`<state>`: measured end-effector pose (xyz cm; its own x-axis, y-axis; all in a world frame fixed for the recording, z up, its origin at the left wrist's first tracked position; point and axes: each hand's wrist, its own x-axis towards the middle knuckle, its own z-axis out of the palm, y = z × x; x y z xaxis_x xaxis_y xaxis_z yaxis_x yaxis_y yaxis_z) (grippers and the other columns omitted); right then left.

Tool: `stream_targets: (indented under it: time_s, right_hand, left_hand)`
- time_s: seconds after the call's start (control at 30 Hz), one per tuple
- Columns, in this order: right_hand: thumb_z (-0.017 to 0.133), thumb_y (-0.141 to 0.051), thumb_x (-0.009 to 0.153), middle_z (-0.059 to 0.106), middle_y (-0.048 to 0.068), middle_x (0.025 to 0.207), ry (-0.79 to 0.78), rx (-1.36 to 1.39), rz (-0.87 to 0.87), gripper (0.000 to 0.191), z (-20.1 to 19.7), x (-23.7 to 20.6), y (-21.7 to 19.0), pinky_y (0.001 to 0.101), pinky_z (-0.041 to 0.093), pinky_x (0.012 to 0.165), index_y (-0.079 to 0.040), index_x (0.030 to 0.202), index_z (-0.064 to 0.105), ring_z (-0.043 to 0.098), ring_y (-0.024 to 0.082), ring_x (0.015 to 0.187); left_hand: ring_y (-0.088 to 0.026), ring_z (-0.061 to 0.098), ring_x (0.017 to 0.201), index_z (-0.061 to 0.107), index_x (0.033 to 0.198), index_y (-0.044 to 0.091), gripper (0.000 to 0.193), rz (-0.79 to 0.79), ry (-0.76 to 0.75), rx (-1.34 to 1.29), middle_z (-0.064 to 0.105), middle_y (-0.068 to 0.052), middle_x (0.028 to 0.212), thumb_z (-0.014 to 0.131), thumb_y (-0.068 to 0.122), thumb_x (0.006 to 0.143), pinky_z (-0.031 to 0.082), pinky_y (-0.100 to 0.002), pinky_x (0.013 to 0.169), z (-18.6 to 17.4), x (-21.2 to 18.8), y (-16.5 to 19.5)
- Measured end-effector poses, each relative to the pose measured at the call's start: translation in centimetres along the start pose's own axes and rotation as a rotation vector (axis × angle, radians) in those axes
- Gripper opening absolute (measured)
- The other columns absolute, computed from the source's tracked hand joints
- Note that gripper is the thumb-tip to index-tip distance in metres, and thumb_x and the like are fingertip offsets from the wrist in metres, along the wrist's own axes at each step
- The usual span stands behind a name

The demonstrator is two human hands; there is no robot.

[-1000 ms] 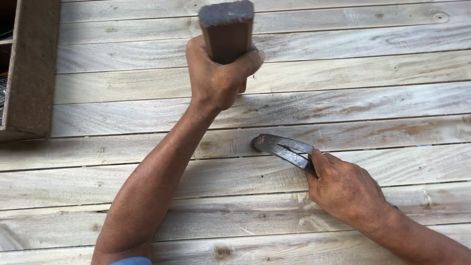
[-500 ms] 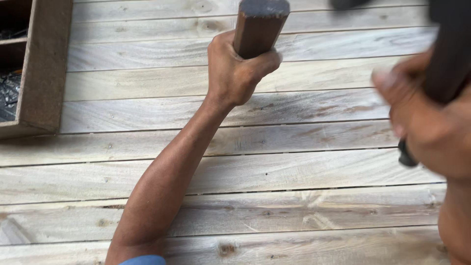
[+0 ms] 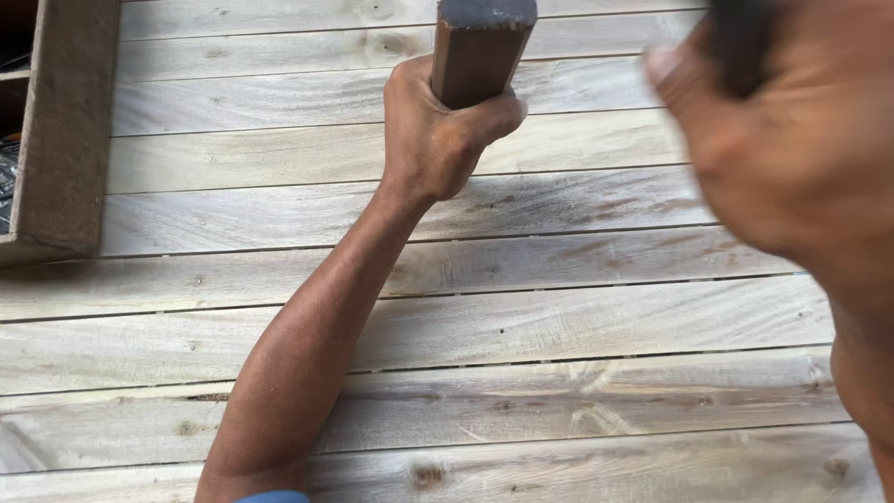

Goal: The person holds a wooden block in one hand and uses a claw hammer to pull nails out of wooden pallet planks laid on a work surface. They reposition the hammer repeatedly, extracting nails one at a time and working along the boards.

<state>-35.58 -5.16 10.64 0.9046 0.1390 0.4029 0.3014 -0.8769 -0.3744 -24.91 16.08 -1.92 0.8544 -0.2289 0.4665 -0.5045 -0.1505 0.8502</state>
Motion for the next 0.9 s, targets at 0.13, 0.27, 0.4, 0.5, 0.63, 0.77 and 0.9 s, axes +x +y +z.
stream_targets:
  time_s: [0.13, 0.27, 0.4, 0.5, 0.63, 0.77, 0.9]
  right_hand:
    - [0.073, -0.015, 0.105, 0.052, 0.005, 0.056, -0.034, -0.108, -0.033, 0.021, -0.1, -0.7, 1.8, 0.0322, 0.036, 0.039, -0.002, 0.093, 0.062, 0.049, 0.016, 0.045]
    - [0.07, -0.022, 0.111, 0.049, 0.004, 0.059, 0.006, 0.225, 0.04, 0.033, 0.4, -3.8, 3.2, 0.0263, 0.037, 0.044, -0.004, 0.087, 0.057, 0.049, 0.012, 0.05]
    - [0.066, -0.02, 0.1, 0.056, 0.008, 0.054, -0.154, -0.083, 0.034, 0.021, 4.6, -6.4, 4.0, 0.0337, 0.041, 0.037, -0.003, 0.089, 0.063, 0.053, 0.018, 0.041]
    - [0.064, -0.013, 0.089, 0.065, 0.013, 0.055, -0.464, -0.11, 0.108, 0.013, 8.7, -6.9, 5.2, 0.0375, 0.054, 0.039, -0.001, 0.096, 0.065, 0.061, 0.02, 0.043]
    - [0.071, -0.02, 0.094, 0.071, 0.014, 0.073, -0.209, 0.011, -0.062, 0.023, 6.4, -9.0, 7.0, 0.036, 0.055, 0.047, 0.001, 0.103, 0.067, 0.066, 0.02, 0.055]
    - [0.062, -0.011, 0.114, 0.069, 0.009, 0.095, 0.1, 0.327, 0.002, 0.013, 2.5, -10.9, 5.2, 0.0278, 0.051, 0.059, 0.0, 0.12, 0.062, 0.064, 0.015, 0.071]
    - [0.067, -0.011, 0.101, 0.064, 0.011, 0.073, 0.06, -0.021, -0.271, 0.011, 6.1, -7.0, 2.0, 0.0366, 0.051, 0.054, -0.001, 0.105, 0.066, 0.061, 0.022, 0.059]
  left_hand:
    - [-0.01, 0.064, 0.056, 0.064, 0.067, 0.012, 0.015, -0.019, -0.036, -0.119, 0.065, -0.001, 0.063, 0.073, 0.021, 0.076, 0.054, -0.028, 0.051, -0.2, 0.5, 0.1]
    - [-0.011, 0.065, 0.052, 0.066, 0.067, 0.011, 0.016, -0.088, -0.01, -0.077, 0.067, -0.002, 0.061, 0.073, 0.025, 0.071, 0.054, -0.027, 0.048, -0.5, 1.2, 0.1]
    - [-0.012, 0.068, 0.051, 0.068, 0.066, 0.008, 0.019, -0.136, 0.013, -0.086, 0.067, -0.003, 0.058, 0.074, 0.025, 0.07, 0.056, -0.028, 0.048, -0.5, 1.8, 0.1]
    - [-0.012, 0.068, 0.051, 0.069, 0.069, 0.007, 0.02, -0.135, 0.009, -0.102, 0.067, -0.004, 0.059, 0.073, 0.026, 0.071, 0.056, -0.029, 0.047, -0.4, 2.1, 0.2]
    - [-0.012, 0.068, 0.051, 0.071, 0.067, 0.006, 0.019, -0.141, 0.013, -0.096, 0.068, -0.004, 0.059, 0.074, 0.025, 0.071, 0.057, -0.029, 0.049, -0.3, 2.4, -0.1]
    - [-0.011, 0.068, 0.051, 0.068, 0.07, 0.008, 0.019, -0.132, 0.009, -0.092, 0.066, -0.003, 0.058, 0.074, 0.026, 0.072, 0.057, -0.029, 0.047, -0.3, 2.1, -0.7]
    - [-0.011, 0.068, 0.051, 0.068, 0.071, 0.009, 0.018, -0.127, 0.006, -0.093, 0.066, -0.003, 0.058, 0.074, 0.026, 0.072, 0.057, -0.029, 0.046, -0.4, 2.0, -0.5]
